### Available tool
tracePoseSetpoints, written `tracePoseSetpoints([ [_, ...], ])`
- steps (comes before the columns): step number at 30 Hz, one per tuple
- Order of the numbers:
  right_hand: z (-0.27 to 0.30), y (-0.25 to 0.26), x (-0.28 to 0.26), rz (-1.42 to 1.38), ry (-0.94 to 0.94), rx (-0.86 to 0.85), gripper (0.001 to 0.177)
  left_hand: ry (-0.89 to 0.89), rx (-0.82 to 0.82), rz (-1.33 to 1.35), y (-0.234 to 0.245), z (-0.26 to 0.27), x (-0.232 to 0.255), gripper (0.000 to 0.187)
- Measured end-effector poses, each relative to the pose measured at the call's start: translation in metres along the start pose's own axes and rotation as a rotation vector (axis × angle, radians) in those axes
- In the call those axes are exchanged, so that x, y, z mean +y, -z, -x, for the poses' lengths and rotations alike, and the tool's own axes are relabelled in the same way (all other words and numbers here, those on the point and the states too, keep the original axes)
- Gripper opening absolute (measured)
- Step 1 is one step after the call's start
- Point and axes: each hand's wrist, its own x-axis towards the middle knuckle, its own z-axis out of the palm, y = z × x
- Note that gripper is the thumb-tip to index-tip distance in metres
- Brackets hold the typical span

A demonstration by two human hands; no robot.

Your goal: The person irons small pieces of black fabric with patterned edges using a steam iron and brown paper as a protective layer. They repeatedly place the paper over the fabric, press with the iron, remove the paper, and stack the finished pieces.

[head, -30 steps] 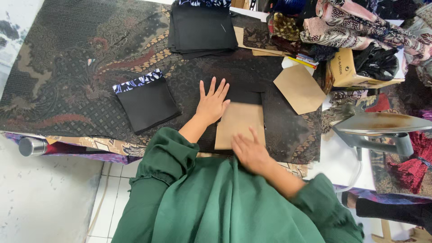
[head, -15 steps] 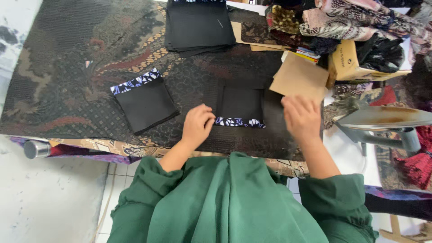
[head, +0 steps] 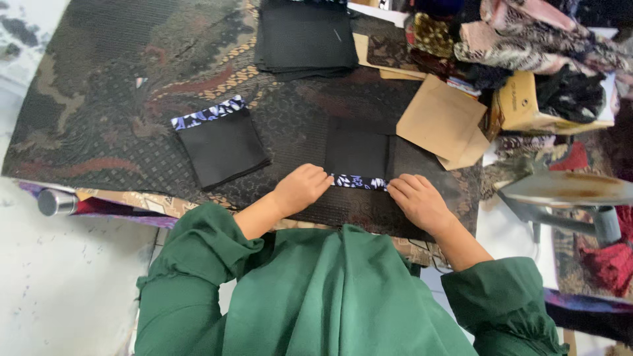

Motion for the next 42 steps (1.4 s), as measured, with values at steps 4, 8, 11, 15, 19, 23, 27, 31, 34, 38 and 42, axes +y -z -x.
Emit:
tracePoseSetpoints([
  [4,-0.011,-0.007,0.000,-0.001,0.033,0.000,0.029,-0.055,0.001,-0.146,-0.005,0.001,0.007,0.022],
  [8,-0.019,-0.019,-0.004,-0.031,-0.105,0.106,0.025,0.042,-0.009,-0.177,-0.014,0.001,0.016,0.013],
  [11,-0.027,-0.027,-0.003,-0.096,-0.235,0.223,0.025,0.106,0.148,-0.145,-0.013,0.000,0.016,0.020],
  [15,-0.049,-0.033,-0.003,-0.229,-0.306,0.461,0.021,0.181,0.220,-0.138,0.009,0.000,0.006,0.019],
  [19,-0.095,-0.025,-0.006,-0.281,-0.223,0.564,0.017,0.275,0.337,-0.083,0.056,0.003,-0.013,0.021],
  [23,-0.158,-0.005,-0.028,-0.324,-0.103,0.633,0.021,0.353,0.440,-0.078,0.124,0.015,-0.029,0.018],
  [27,-0.218,0.008,-0.060,-0.468,-0.056,0.645,0.020,0.472,0.426,0.045,0.185,0.031,-0.039,0.017],
  [31,-0.262,0.005,-0.084,-0.615,-0.067,0.571,0.020,0.605,0.410,0.066,0.219,0.049,-0.045,0.017],
  [34,-0.287,-0.009,-0.096,-0.759,-0.089,0.526,0.021,0.735,0.444,0.205,0.223,0.066,-0.059,0.023],
  [38,-0.312,-0.036,-0.097,-0.913,-0.175,0.440,0.019,0.957,0.589,0.667,0.204,0.096,-0.091,0.045],
  [42,-0.332,-0.076,-0.086,-1.121,-0.381,0.280,0.020,1.169,0.619,0.820,0.170,0.127,-0.141,0.056],
])
